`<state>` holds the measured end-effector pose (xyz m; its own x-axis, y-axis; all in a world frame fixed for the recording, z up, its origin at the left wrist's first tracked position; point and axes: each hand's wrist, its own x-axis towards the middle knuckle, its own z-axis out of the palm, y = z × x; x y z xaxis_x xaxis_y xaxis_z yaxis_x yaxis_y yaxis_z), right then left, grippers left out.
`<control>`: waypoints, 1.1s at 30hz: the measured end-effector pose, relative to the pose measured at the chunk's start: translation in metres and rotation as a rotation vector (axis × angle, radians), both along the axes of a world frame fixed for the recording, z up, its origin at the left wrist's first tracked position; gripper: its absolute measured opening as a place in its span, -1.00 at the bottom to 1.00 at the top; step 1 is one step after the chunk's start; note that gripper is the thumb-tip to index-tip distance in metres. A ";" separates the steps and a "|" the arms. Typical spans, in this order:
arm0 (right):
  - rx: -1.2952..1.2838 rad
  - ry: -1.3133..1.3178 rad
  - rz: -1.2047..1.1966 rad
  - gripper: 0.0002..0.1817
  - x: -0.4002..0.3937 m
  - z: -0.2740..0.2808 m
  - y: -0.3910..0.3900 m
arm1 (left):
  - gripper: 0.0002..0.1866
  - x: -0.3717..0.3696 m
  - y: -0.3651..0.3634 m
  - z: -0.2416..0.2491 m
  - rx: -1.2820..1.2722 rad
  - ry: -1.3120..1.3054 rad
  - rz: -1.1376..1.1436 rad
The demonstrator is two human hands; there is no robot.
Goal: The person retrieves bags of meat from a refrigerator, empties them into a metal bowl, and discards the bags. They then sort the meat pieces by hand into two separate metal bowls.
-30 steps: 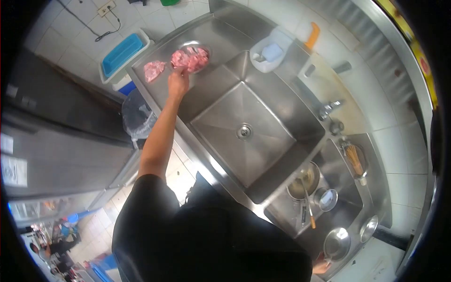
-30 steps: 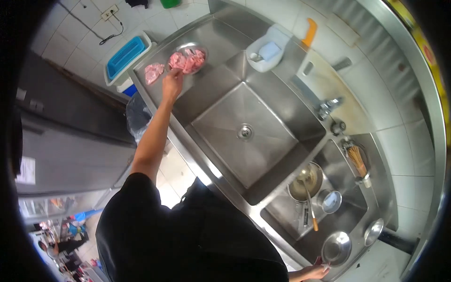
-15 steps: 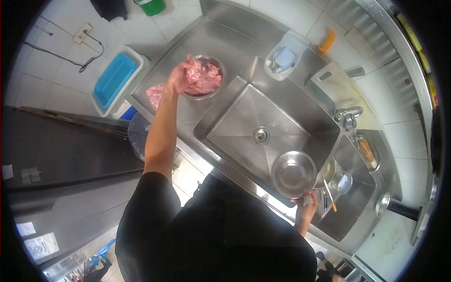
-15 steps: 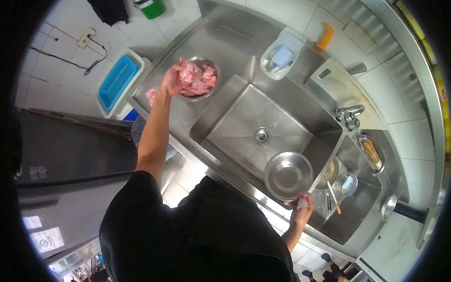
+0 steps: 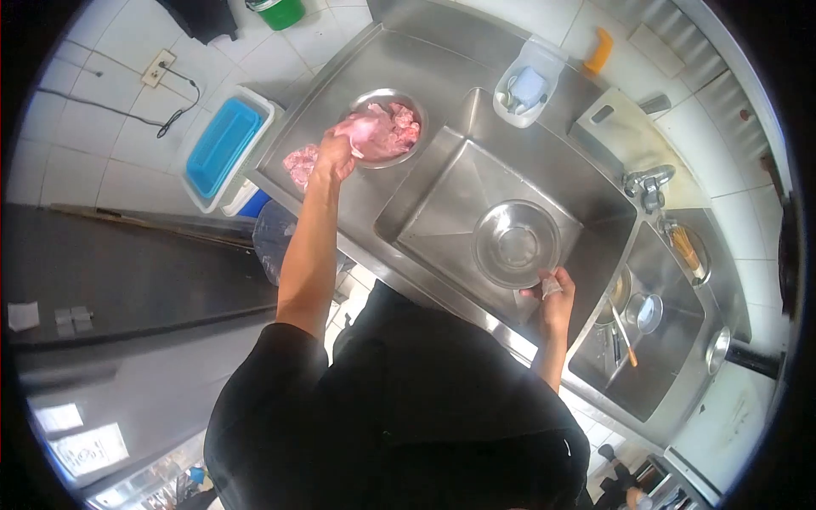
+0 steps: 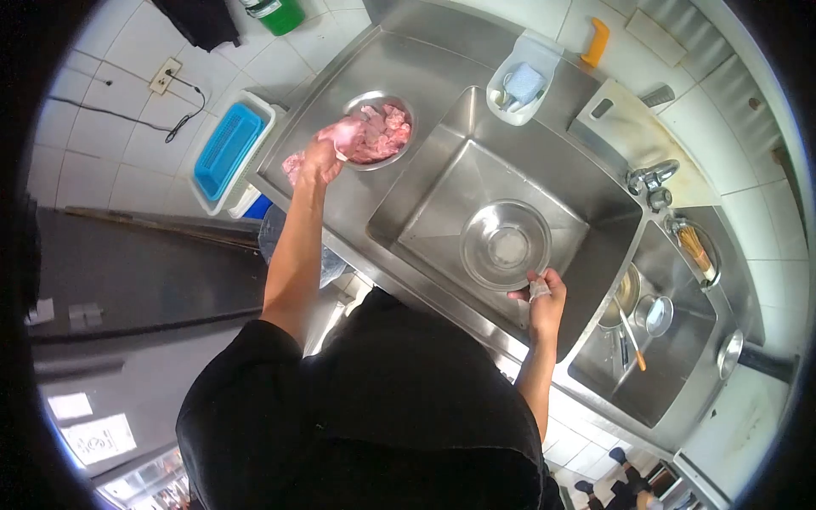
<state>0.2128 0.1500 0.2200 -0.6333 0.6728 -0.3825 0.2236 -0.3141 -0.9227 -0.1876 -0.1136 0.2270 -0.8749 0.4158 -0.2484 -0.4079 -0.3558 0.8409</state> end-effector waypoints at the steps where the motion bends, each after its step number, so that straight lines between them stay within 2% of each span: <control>1: 0.012 -0.001 0.012 -0.85 -0.007 -0.002 -0.004 | -0.74 -0.006 -0.002 -0.010 0.018 -0.007 0.045; 4: 0.042 -0.010 0.034 -0.84 -0.029 -0.011 -0.022 | -0.72 -0.040 -0.019 -0.042 0.053 -0.037 -0.098; 7: 0.046 -0.005 0.013 -0.83 -0.058 -0.010 -0.054 | -0.73 -0.057 -0.012 -0.048 0.229 -0.303 -0.112; 10: -0.021 -0.030 -0.018 -0.83 -0.088 -0.001 -0.089 | -0.70 -0.072 -0.014 -0.058 0.506 -0.388 -0.284; 13: -0.042 -0.031 0.007 -0.83 -0.106 -0.005 -0.116 | -0.73 -0.065 -0.014 -0.018 0.216 -0.210 -0.360; 15: -0.078 -0.070 -0.024 -0.84 -0.121 -0.001 -0.135 | -0.74 -0.051 -0.009 -0.003 -0.003 -0.026 -0.582; 19: -0.165 -0.021 -0.032 -0.87 -0.141 -0.009 -0.157 | -0.76 -0.012 -0.009 -0.022 -0.287 0.488 -0.861; 22: -0.200 -0.008 -0.097 -0.88 -0.139 -0.018 -0.160 | -0.71 -0.045 -0.002 -0.045 -0.797 1.129 -0.318; 23: -0.138 -0.033 -0.089 -0.89 -0.136 -0.021 -0.161 | -0.70 -0.055 0.002 -0.049 -0.886 1.258 -0.394; 25: -0.174 0.023 -0.119 -0.88 -0.132 -0.022 -0.159 | -0.69 -0.072 0.009 -0.056 -1.068 1.515 -0.545; 28: -0.177 0.043 -0.128 -0.87 -0.126 -0.022 -0.155 | -0.71 -0.087 0.020 -0.056 -1.112 1.640 -0.711; 29: -0.166 0.052 -0.127 -0.87 -0.124 -0.020 -0.152 | -0.71 -0.089 0.024 -0.038 -1.185 1.587 -0.871; 31: -0.167 0.058 -0.134 -0.87 -0.118 -0.017 -0.151 | -0.72 -0.088 0.022 -0.020 -1.024 1.480 -0.743; 33: -0.185 0.063 -0.150 -0.87 -0.114 -0.016 -0.148 | -0.63 -0.087 0.025 -0.022 -1.035 1.140 -0.607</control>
